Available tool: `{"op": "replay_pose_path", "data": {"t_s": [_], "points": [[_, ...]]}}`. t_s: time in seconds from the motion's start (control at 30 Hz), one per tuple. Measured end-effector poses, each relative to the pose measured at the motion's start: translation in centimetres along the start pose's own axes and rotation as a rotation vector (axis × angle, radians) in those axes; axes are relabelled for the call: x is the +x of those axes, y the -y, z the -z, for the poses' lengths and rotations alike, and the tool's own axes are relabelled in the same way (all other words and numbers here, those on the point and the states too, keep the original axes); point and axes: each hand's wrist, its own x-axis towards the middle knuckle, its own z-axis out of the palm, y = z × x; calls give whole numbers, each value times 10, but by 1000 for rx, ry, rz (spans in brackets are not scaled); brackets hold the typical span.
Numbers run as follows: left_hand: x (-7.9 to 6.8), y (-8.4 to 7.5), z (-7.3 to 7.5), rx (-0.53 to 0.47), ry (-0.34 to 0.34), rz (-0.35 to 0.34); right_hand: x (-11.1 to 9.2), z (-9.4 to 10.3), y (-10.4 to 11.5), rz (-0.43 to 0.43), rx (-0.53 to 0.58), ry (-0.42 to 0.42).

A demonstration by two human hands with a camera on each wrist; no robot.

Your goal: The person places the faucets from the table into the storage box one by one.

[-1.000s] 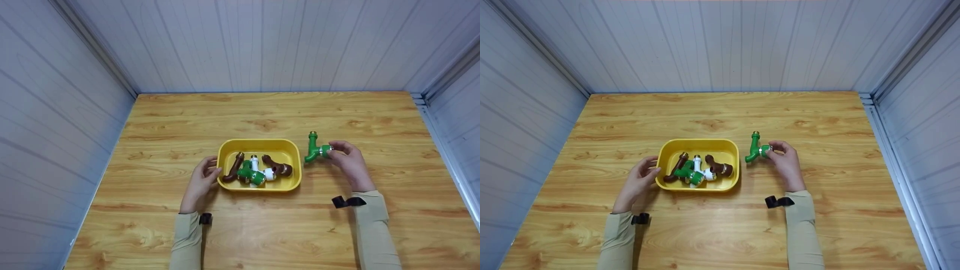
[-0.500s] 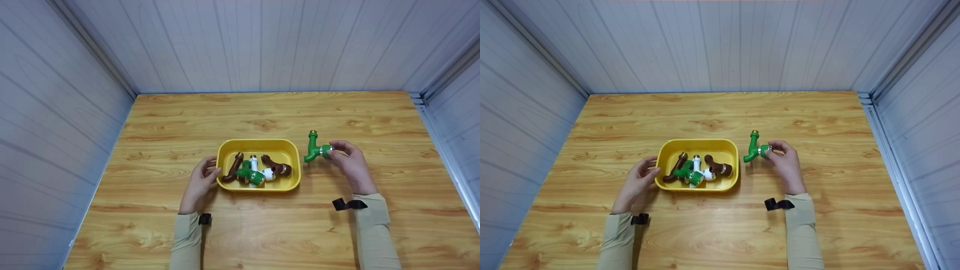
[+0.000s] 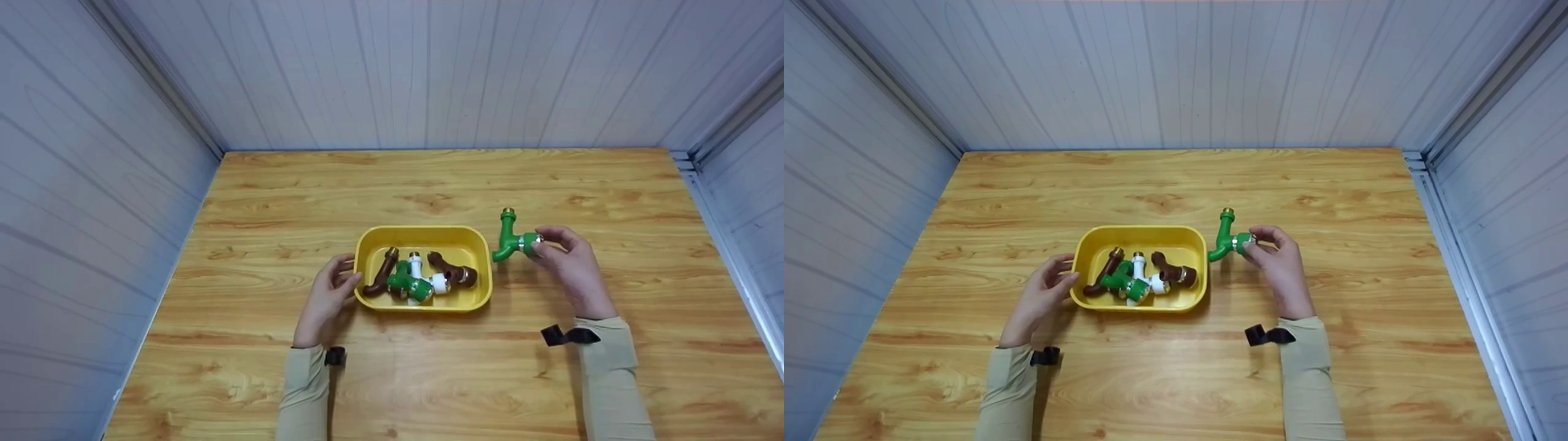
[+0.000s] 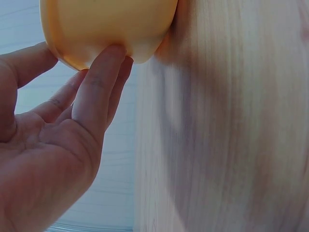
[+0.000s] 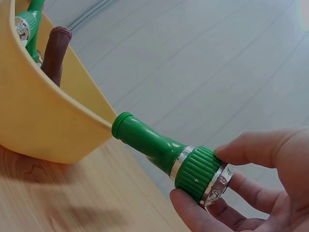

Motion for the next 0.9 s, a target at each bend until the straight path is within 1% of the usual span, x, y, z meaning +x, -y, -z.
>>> {"op": "replay_pose_path", "data": {"t_s": [0.07, 0.2, 0.27, 0.33, 0.57, 0.73, 0.9], "points": [[2, 4, 1, -13, 2, -6, -1, -3, 1, 4, 1, 12], [7, 19, 2, -41, -5, -22, -3, -8, 4, 0, 0, 32], [9, 26, 3, -42, -16, -23, -3, -10, 5, -3, -3, 42], [10, 30, 2, -36, -28, -21, -4, -13, 6, -7, -11, 51], [11, 31, 2, -16, -48, -6, -6, -21, 6, -5, 6, 85], [11, 30, 2, -16, -43, 8, -7, -26, 5, 5, 9, 109], [11, 30, 2, -10, -53, 9, -9, -32, 5, 2, -17, 124]]}}
